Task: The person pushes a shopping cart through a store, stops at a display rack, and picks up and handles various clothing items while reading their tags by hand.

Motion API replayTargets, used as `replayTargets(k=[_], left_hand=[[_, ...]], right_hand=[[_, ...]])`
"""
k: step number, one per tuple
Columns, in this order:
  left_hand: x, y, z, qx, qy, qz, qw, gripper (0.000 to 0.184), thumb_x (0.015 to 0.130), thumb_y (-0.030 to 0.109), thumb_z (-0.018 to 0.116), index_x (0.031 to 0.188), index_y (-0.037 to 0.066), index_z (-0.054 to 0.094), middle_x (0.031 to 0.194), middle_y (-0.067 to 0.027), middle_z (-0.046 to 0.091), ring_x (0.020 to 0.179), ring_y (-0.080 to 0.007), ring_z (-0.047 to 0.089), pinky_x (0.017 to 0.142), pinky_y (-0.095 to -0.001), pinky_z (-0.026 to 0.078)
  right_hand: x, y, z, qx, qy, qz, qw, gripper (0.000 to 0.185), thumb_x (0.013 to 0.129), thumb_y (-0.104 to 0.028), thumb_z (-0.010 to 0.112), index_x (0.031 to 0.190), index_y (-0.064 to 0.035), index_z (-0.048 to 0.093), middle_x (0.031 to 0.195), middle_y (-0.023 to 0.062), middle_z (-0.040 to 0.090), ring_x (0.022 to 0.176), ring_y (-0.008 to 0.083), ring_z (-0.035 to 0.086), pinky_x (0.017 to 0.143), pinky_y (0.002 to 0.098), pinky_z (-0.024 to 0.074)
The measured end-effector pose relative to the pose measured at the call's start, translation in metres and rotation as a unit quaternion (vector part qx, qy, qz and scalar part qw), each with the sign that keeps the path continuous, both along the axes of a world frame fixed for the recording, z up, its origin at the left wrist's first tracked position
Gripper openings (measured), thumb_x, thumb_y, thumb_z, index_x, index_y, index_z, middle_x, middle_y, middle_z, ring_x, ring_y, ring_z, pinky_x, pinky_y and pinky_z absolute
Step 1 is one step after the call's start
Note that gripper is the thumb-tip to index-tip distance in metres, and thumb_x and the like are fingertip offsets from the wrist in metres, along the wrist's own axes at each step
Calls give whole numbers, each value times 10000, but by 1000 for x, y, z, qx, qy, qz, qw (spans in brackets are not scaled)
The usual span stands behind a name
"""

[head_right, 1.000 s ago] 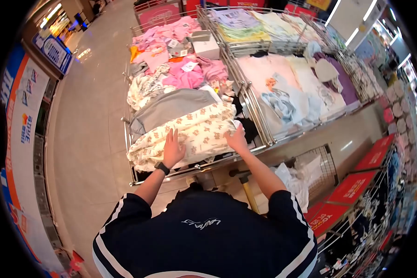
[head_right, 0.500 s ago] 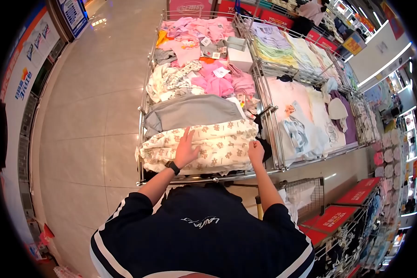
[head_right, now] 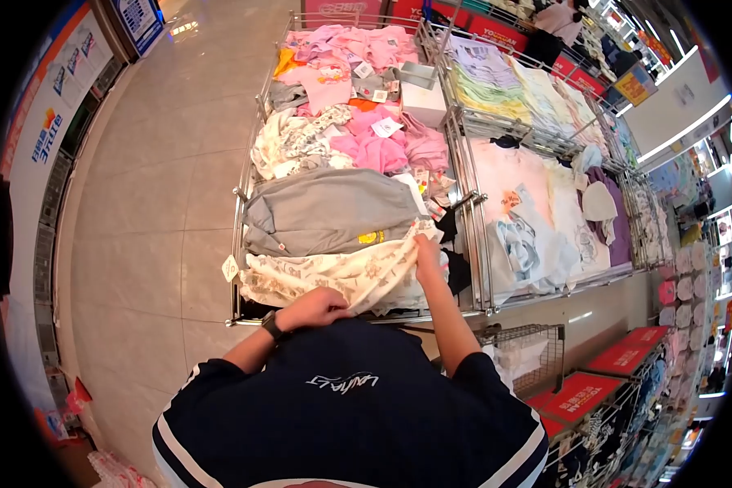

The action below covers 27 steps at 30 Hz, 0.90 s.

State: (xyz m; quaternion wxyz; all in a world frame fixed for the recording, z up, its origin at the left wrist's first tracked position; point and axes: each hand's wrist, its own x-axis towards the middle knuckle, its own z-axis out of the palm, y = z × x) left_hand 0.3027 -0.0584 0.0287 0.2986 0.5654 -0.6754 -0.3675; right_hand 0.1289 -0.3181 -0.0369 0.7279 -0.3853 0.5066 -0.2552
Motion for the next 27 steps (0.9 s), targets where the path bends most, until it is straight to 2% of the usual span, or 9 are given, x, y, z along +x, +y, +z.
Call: replayTargets(k=[6,8,11,14,16,17,19,20,27], left_hand=[[30,-37,8,-129,291,325,891,495,824,142,707,1278,50,530,1207,-120,575,1107,-219,563,880,-362,493],[39,-66,-2,-161,406,326,839,643,814,133,719,1376,35,421,1317,-138,519,1199,-211,515,994,-347,438],[54,-83,-6,-26,462,179,868,656,824,113,711,1387,15,390,1378,-138,477,1229,-203,493,1025,-347,413],[41,-79,11,-88,679,61,726,560,924,110,590,1415,15,336,1397,-119,454,1239,-191,479,1038,-346,411],[55,-61,15,-160,324,173,916,450,931,79,571,1350,8,422,1350,-112,502,1163,-196,535,1006,-354,450],[66,-53,-3,-178,286,193,922,444,933,94,568,1344,2,429,1335,-114,516,1161,-198,538,1001,-364,455],[68,-46,47,-151,609,208,750,429,957,151,526,1337,-25,432,1298,-124,544,1146,-208,555,980,-389,468],[76,-32,72,-67,544,273,790,439,982,206,473,1346,-33,416,1302,-140,540,1152,-238,563,981,-397,467],[91,-29,129,-67,711,104,692,528,1018,398,356,1355,-5,408,1296,-139,545,1174,-244,558,989,-365,466]], right_hand=[[23,42,156,77,-342,171,921,598,810,-135,450,1370,57,366,1314,198,512,1187,334,529,1033,461,404],[34,54,179,101,-413,240,872,621,815,-151,440,1391,56,336,1359,208,478,1229,346,499,1052,473,382],[48,63,183,167,-473,241,831,582,877,-188,388,1400,61,328,1386,236,448,1247,367,482,1061,476,378],[50,59,182,179,-484,229,825,512,966,-254,332,1391,29,371,1356,209,492,1212,350,518,1051,462,391],[44,48,180,161,-459,205,849,509,984,-288,326,1389,15,384,1350,190,505,1202,344,527,1046,456,396],[39,41,177,164,-485,210,833,512,1004,-325,304,1391,0,388,1354,170,507,1206,343,524,1046,460,395],[30,37,185,82,-425,157,888,545,1013,-384,303,1410,-14,359,1389,170,466,1257,332,474,1060,472,376],[30,37,193,32,-403,136,904,566,1014,-413,301,1418,-19,345,1405,169,447,1277,330,452,1067,477,366],[56,74,205,93,-396,200,891,728,943,-594,345,1416,-41,342,1373,117,479,1258,299,468,1061,489,365]])
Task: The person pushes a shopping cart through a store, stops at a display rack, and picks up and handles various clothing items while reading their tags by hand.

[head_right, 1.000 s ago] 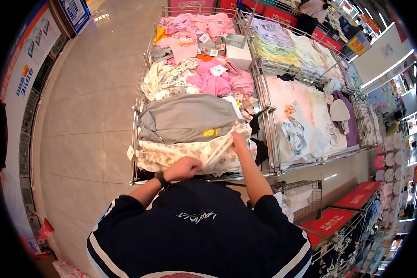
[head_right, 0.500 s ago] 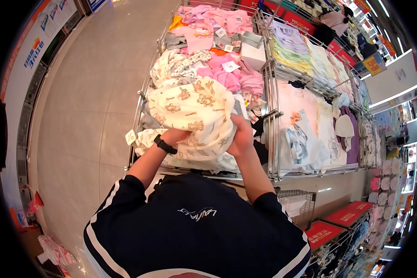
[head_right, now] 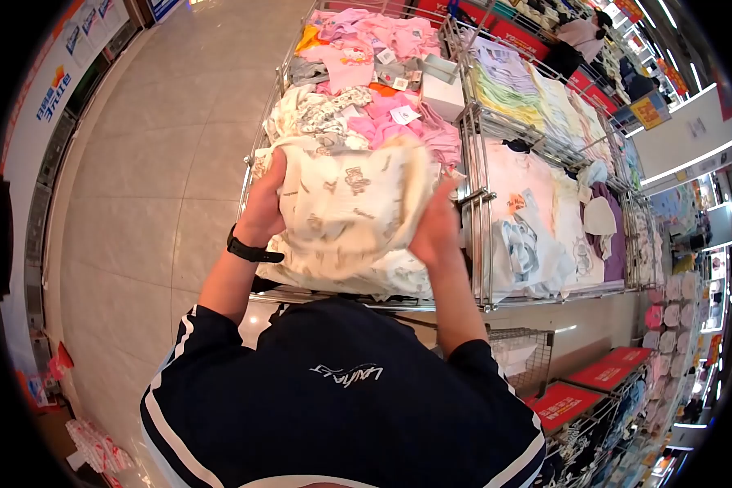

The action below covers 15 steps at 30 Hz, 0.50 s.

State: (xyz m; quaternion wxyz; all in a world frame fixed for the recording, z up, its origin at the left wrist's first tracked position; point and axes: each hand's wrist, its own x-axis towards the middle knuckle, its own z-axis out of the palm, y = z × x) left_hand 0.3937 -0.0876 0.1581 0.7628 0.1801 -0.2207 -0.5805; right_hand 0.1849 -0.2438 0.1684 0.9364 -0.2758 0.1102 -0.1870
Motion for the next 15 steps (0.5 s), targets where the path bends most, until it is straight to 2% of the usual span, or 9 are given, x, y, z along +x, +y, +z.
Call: replayTargets(k=[1,3,4,5,8,9,11,13,15], left_hand=[[-1,0,1,-8,16,-9,1000,556,1018,433,329,1355,-2,409,1297,-136,545,1171,-241,559,991,-360,465],[3,4,6,26,-5,4,1000,574,1015,456,305,1359,8,407,1308,-130,539,1178,-237,555,999,-363,459],[6,7,5,37,-8,5,999,572,1016,455,304,1360,10,406,1310,-129,537,1181,-238,553,1002,-365,457],[11,10,4,47,-10,8,999,569,1016,453,304,1361,12,406,1313,-129,536,1184,-239,552,1006,-366,455],[19,26,4,54,16,-31,998,572,1018,447,302,1395,22,367,1347,-137,507,1207,-244,533,1021,-373,445],[20,30,5,51,27,-41,997,574,1018,447,302,1402,24,359,1354,-138,501,1211,-245,529,1022,-374,444],[24,35,9,34,25,-33,999,573,1019,442,305,1413,27,344,1364,-139,492,1218,-247,523,1019,-375,446],[31,40,12,20,32,-24,999,567,1021,435,307,1412,28,345,1364,-136,492,1219,-249,523,1018,-375,447],[42,48,6,77,-15,-25,997,579,1012,447,344,1401,19,361,1354,-130,500,1190,-235,540,1017,-363,442]], right_hand=[[4,11,-17,18,1,33,999,610,957,-431,505,1402,-38,363,1338,110,509,1213,267,510,1029,450,410],[8,32,-20,-142,109,104,978,601,899,-212,612,1404,-3,362,1360,140,502,1229,269,512,1029,435,411],[9,30,-25,-109,134,73,982,596,849,-71,626,1386,12,382,1330,149,528,1196,257,542,1017,415,429],[7,19,-29,-129,61,84,986,568,894,-124,581,1395,24,357,1354,174,499,1225,278,518,1028,427,421],[24,25,16,-80,30,-21,996,567,959,-247,497,1427,6,299,1416,198,421,1295,316,441,1076,474,358],[29,31,20,-28,-18,-11,999,624,929,-263,560,1435,-13,293,1433,168,407,1314,308,416,1090,468,337],[37,33,-24,-95,-95,68,989,694,875,-202,640,1443,-25,283,1439,135,402,1318,291,409,1084,446,348],[53,72,-5,-200,102,105,969,755,798,-45,685,1442,-25,290,1389,116,460,1274,264,462,1061,418,382],[60,81,-6,-234,107,66,964,654,847,-73,642,1418,-12,327,1330,133,515,1203,260,533,1012,403,440]])
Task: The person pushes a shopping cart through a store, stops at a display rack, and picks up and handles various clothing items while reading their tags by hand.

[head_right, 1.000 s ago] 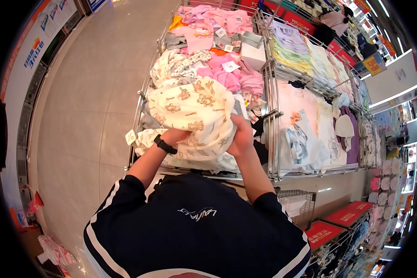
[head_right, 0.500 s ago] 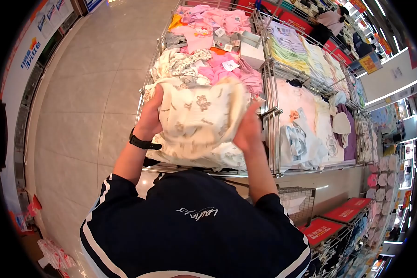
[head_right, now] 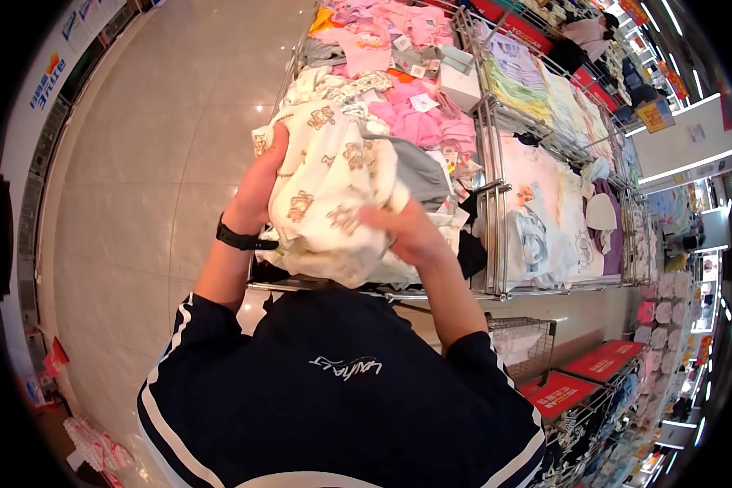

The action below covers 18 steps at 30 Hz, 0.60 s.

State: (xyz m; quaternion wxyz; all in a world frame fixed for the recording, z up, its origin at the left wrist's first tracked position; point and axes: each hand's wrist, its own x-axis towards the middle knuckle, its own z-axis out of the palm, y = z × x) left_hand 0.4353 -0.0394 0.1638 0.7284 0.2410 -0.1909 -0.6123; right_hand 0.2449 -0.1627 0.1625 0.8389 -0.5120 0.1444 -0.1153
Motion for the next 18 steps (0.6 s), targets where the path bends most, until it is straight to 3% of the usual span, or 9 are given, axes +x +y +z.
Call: replayTargets(k=[2,3,4,6,9,12,15,16,18], left_hand=[[10,17,-10,100,-83,-24,991,590,999,463,391,1392,22,383,1344,-123,506,1149,-221,563,993,-351,452],[12,22,-29,47,-437,47,897,578,956,450,509,1350,34,440,1227,-110,580,1063,-190,587,908,-319,486],[8,32,3,46,-477,-98,872,522,898,369,627,1287,43,504,1067,-76,641,899,-150,615,720,-267,517],[-5,41,15,72,-384,-95,916,407,873,253,681,1197,40,560,937,-41,661,696,-96,593,557,-228,488],[11,42,-27,18,-126,33,991,269,873,154,673,1103,35,602,918,-33,659,545,-53,511,463,-196,431],[19,47,-35,8,99,34,995,154,927,127,579,1037,26,620,913,-38,665,501,-45,492,427,-152,408],[36,51,-64,-22,130,40,991,199,942,147,551,1077,10,607,962,-62,670,628,-92,591,539,-202,492],[35,53,-61,-10,133,63,989,214,947,152,543,1090,5,602,982,-71,670,679,-110,620,584,-222,515],[28,51,-48,75,116,169,976,242,953,160,531,1117,-9,588,1035,-93,665,810,-153,665,697,-274,551]], right_hand=[[7,-8,13,69,-39,-53,996,519,909,-112,570,1374,13,376,1268,158,559,1130,262,588,958,387,488],[10,-16,17,20,-37,-48,998,422,956,-149,503,1327,32,415,1249,171,567,1101,264,604,940,386,502],[13,-13,22,43,-32,-84,995,398,969,-171,498,1300,41,432,1230,170,579,1089,263,609,936,386,505],[19,-10,16,65,-17,-109,992,321,970,-174,517,1234,10,510,1147,120,625,1023,222,632,889,345,519],[15,5,-7,51,29,-79,995,366,949,-195,566,1257,-6,508,1145,68,610,1067,167,587,905,329,489],[-1,22,-30,-120,126,116,978,464,856,-130,656,1268,15,499,1207,100,593,1084,158,579,908,323,484],[-22,4,-48,14,119,26,992,467,859,-91,641,1285,26,487,1241,140,581,1066,188,606,892,346,507],[-22,-3,-47,74,49,-38,995,467,886,-91,590,1313,41,454,1240,165,584,1044,234,632,869,371,532],[-26,-21,-42,94,14,-80,992,521,936,-218,563,1350,54,402,1279,183,554,1121,285,594,932,421,503]])
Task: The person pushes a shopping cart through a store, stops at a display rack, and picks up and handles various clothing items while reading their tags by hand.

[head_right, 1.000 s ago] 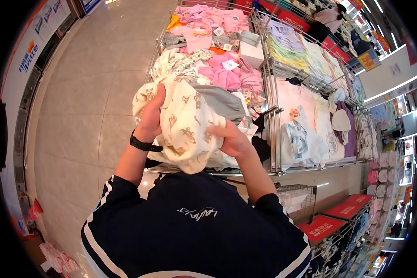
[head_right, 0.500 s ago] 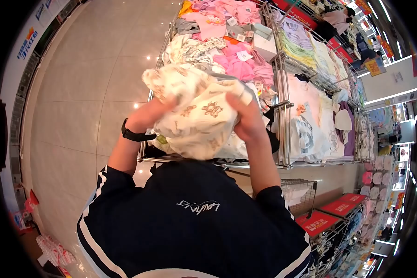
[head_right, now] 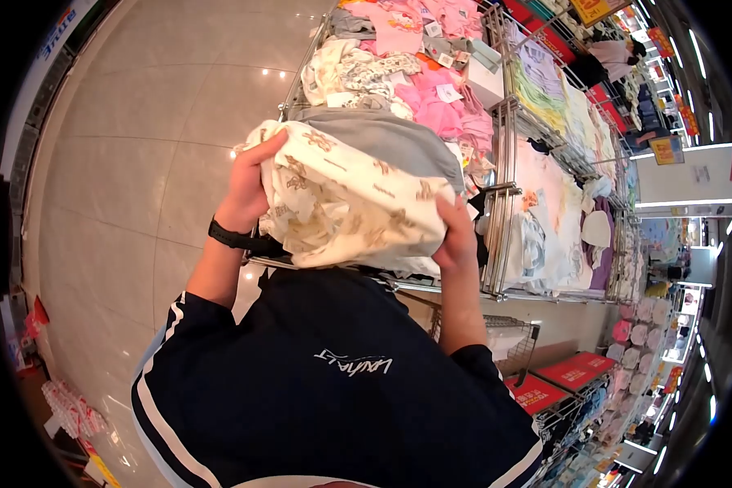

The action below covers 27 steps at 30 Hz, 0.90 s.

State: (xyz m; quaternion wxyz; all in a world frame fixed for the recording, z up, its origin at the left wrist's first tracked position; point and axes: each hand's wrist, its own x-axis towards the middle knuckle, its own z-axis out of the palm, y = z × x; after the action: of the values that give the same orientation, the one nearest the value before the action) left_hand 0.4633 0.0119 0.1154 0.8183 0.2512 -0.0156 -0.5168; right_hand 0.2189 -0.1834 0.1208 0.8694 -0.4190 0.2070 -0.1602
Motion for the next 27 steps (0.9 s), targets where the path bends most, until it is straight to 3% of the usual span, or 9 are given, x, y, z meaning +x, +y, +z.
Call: replayTargets(k=[1,3,4,6,8,9,14,20,27], left_hand=[[3,-1,-7,-64,-1,-14,998,278,962,180,515,1155,-16,559,1099,-126,647,959,-211,661,831,-338,543],[-5,-3,8,-98,33,-43,994,295,967,197,509,1173,-11,546,1103,-135,643,944,-218,663,819,-333,549],[-8,-3,15,-113,50,-57,991,304,969,206,506,1182,-9,540,1105,-139,641,937,-221,664,812,-331,552],[-20,-14,-6,-182,65,-172,966,304,960,161,516,1226,15,526,1132,-130,638,980,-255,656,828,-370,554],[-59,-28,12,7,-47,-164,985,271,934,152,592,1178,37,572,1110,-75,644,968,-181,645,836,-319,541],[-67,-33,14,8,-110,-161,981,269,931,156,600,1170,33,578,1117,-71,642,982,-175,640,834,-311,538],[-51,-35,-8,-84,-36,-137,986,433,963,230,534,1306,-24,464,1246,-120,577,1133,-221,573,993,-382,440],[-109,-19,-54,-42,-575,-166,800,669,822,227,722,1373,9,413,1362,-142,486,1235,-212,473,1022,-343,386],[-71,0,-61,83,-291,-170,938,414,919,155,611,1279,-26,518,1168,-87,629,1023,-132,592,877,-282,488]], right_hand=[[-1,-1,0,35,-12,-7,999,559,941,-280,552,1359,53,389,1296,182,541,1151,292,572,959,430,480],[1,1,-1,106,-40,-19,993,647,949,-403,531,1377,52,362,1329,179,515,1211,305,527,1014,448,433],[0,-1,-9,99,-89,120,984,817,887,-561,542,1403,38,331,1389,155,462,1280,286,458,1073,451,362],[-2,14,-52,100,-83,162,978,862,835,-524,651,1420,14,317,1384,125,467,1273,259,462,1072,417,362],[2,36,-51,-63,62,191,978,881,770,-360,766,1435,-15,303,1379,95,465,1253,240,471,1055,396,371],[14,55,-22,-46,30,142,988,757,754,-129,756,1399,-24,375,1299,83,531,1169,216,534,996,363,421],[31,51,9,-82,105,36,990,398,867,-73,635,1246,-1,539,1125,93,643,1009,178,626,858,323,512],[33,34,6,21,38,-120,992,362,968,-151,511,1300,-10,475,1217,105,595,1065,209,610,892,343,509],[12,-20,13,45,-17,-199,979,336,990,-275,479,1243,-56,516,1182,104,609,1079,219,605,909,371,507]])
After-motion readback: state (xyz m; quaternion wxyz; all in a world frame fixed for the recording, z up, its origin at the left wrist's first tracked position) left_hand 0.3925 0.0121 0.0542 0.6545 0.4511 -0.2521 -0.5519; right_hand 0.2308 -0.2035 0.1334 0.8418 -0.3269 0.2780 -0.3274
